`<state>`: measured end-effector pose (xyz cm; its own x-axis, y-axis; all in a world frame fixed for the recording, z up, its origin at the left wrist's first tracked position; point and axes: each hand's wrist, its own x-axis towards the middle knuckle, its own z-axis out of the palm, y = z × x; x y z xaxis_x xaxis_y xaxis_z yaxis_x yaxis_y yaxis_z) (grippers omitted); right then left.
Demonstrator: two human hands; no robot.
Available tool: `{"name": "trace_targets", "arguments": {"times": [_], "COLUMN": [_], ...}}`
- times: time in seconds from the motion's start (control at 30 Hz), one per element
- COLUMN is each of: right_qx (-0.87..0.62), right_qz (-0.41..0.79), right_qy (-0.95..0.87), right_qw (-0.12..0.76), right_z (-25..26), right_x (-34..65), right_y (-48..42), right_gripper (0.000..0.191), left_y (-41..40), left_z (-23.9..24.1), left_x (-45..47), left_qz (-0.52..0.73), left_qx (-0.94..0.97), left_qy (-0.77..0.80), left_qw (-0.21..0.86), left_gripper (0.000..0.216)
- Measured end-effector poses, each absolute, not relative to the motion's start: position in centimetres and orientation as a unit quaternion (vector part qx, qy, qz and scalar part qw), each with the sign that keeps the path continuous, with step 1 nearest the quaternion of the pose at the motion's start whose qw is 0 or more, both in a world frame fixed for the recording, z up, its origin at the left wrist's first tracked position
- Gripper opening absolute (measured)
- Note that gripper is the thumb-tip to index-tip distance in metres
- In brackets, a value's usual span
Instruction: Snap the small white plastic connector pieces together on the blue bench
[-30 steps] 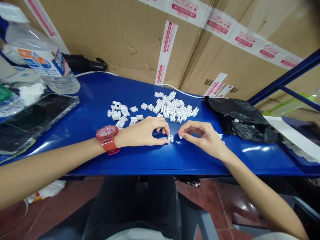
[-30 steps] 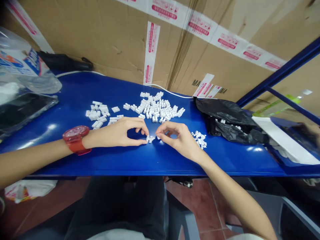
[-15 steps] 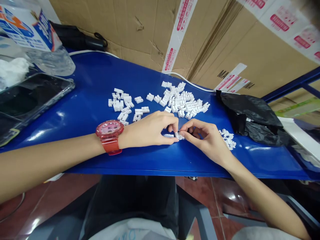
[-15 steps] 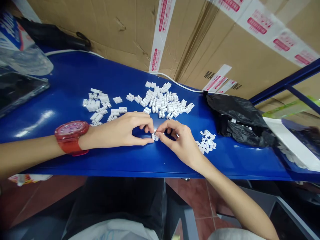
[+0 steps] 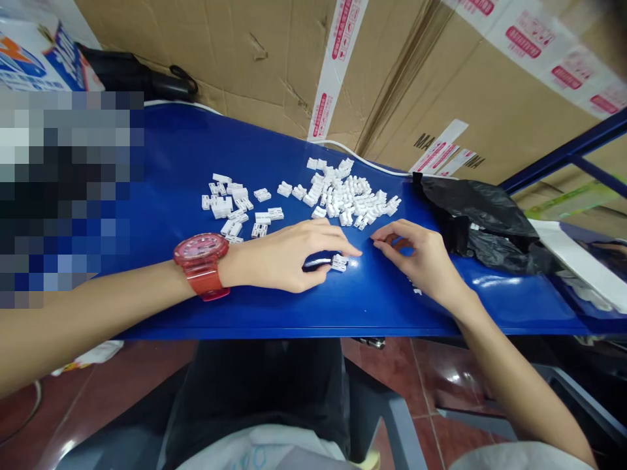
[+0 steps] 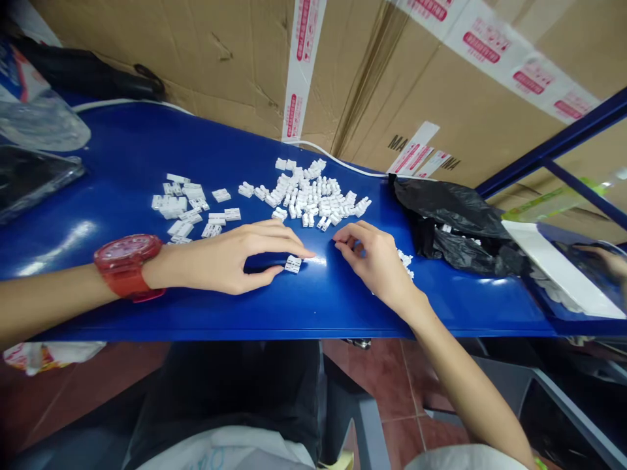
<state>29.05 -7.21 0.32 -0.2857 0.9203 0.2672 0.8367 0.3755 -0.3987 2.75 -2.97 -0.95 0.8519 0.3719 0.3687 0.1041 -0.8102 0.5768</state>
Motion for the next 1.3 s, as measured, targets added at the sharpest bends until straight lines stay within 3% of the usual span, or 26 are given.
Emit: {"name": "trace_targets", "arguments": {"times": [0.23,0.5,0.67,1.3], "right_qx": [-0.524,-0.409,-0.384,-0.349], "right_qz": [0.085,0.172,0.147,0.074], "right_qy": [-0.816,-0.834,-0.836,-0.876], "right_qw": [0.230,0.327,0.364,0.325], "right_z": [0.8,0.4,-0.2,-0.6], "right_x": [28.8,25.4,24.1,24.0], "right_y": [-7.8,-9.7,-10.1,-10.3], "right_gripper": [0.009,0.007,0.008,0.010], "left_y": [-2.4,-2.5,-2.5,-2.3], "left_z": [-0.9,-1.0,-1.0,-1.5], "left_x": [2.9,3.0,3.1,3.0], "left_qz": [0.241,0.252,0.250,0.258], "left_qx": [0.904,0.892,0.890,0.892], "left_qy": [0.169,0.188,0.200,0.185], "left_qw": [0.311,0.323,0.323,0.321], "left_gripper": [0.013,0.014,0.015,0.013]}}
